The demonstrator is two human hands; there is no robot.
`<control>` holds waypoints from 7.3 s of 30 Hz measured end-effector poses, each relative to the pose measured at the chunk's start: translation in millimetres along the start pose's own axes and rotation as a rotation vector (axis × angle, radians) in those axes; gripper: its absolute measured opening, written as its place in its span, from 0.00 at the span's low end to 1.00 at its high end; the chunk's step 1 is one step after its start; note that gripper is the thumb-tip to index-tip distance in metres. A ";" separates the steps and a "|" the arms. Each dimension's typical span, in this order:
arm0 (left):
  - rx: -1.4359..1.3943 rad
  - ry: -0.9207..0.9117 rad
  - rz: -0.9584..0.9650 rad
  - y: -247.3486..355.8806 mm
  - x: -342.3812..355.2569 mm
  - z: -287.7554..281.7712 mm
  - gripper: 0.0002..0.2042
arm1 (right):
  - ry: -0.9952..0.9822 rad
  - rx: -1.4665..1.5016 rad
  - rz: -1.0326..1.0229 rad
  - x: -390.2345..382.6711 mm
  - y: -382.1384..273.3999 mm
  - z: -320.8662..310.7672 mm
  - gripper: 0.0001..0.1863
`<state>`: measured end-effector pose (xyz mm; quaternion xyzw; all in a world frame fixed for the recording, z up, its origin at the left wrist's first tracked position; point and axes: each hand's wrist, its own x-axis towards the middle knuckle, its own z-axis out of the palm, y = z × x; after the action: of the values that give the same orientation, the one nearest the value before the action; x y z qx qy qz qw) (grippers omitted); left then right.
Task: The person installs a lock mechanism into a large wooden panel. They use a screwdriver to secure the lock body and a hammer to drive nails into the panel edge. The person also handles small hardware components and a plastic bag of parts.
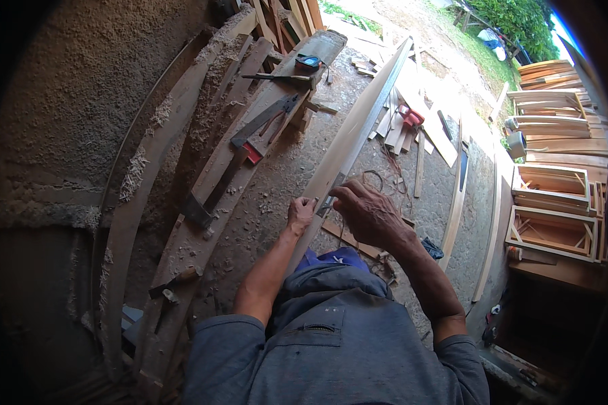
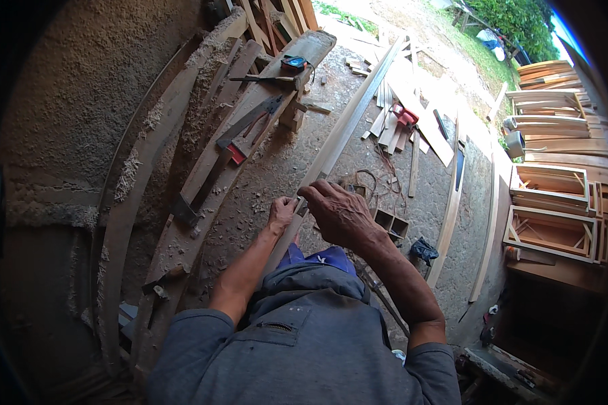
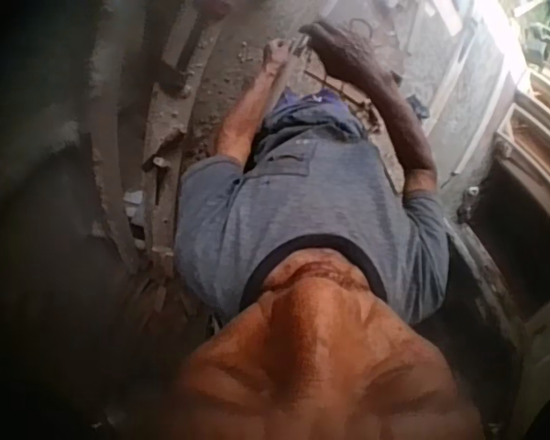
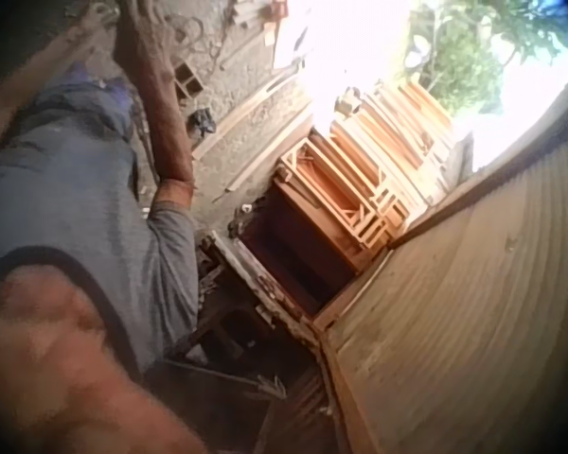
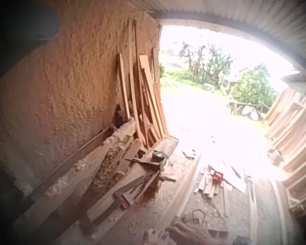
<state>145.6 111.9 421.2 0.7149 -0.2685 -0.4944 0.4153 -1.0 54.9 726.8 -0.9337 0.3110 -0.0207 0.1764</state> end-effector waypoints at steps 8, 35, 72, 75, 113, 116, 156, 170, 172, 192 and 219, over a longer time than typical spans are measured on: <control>-0.022 0.009 -0.014 -1.5 -4.0 3.0 0.12 | 0.142 0.057 -0.114 -3.3 3.1 0.0 0.17; 0.032 -0.016 -0.028 6.2 -2.7 -0.7 0.16 | 0.269 0.031 -0.132 0.4 6.8 4.9 0.24; -0.025 -0.021 -0.007 -0.7 4.1 -2.8 0.13 | -0.008 0.065 -0.035 6.0 1.7 -3.7 0.13; -0.018 -0.014 -0.021 2.1 2.8 -3.8 0.13 | -0.111 0.015 0.059 6.0 1.4 -2.9 0.13; 0.002 0.010 -0.003 -3.5 6.1 0.6 0.14 | -0.389 -0.313 -0.114 21.5 -10.7 -29.4 0.14; 0.023 0.021 0.009 0.2 1.5 7.4 0.14 | -0.459 -0.522 -0.359 25.7 -3.3 -20.8 0.13; -0.124 0.054 -0.060 -8.4 -32.9 42.1 0.12 | -0.894 -0.408 -0.049 22.5 -13.6 -11.1 0.15; 0.306 -0.149 0.351 48.8 -4.0 -29.6 0.32 | -0.629 -0.057 0.201 -0.2 36.1 6.7 0.17; 0.244 -0.236 0.337 53.7 0.3 -37.6 0.32 | -0.553 0.024 0.380 -20.4 35.6 4.0 0.18; 0.921 0.164 0.359 98.9 -9.2 -22.4 0.30 | -0.132 1.062 1.557 -240.3 152.3 277.0 0.28; 0.947 0.304 0.536 68.2 48.1 -25.5 0.35 | 0.261 0.348 0.877 -83.5 591.3 693.9 0.14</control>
<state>188.8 47.3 460.8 0.7932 -0.5703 -0.0886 0.1942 -304.4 -116.6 -119.8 -0.6609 0.6863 -0.1133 0.2816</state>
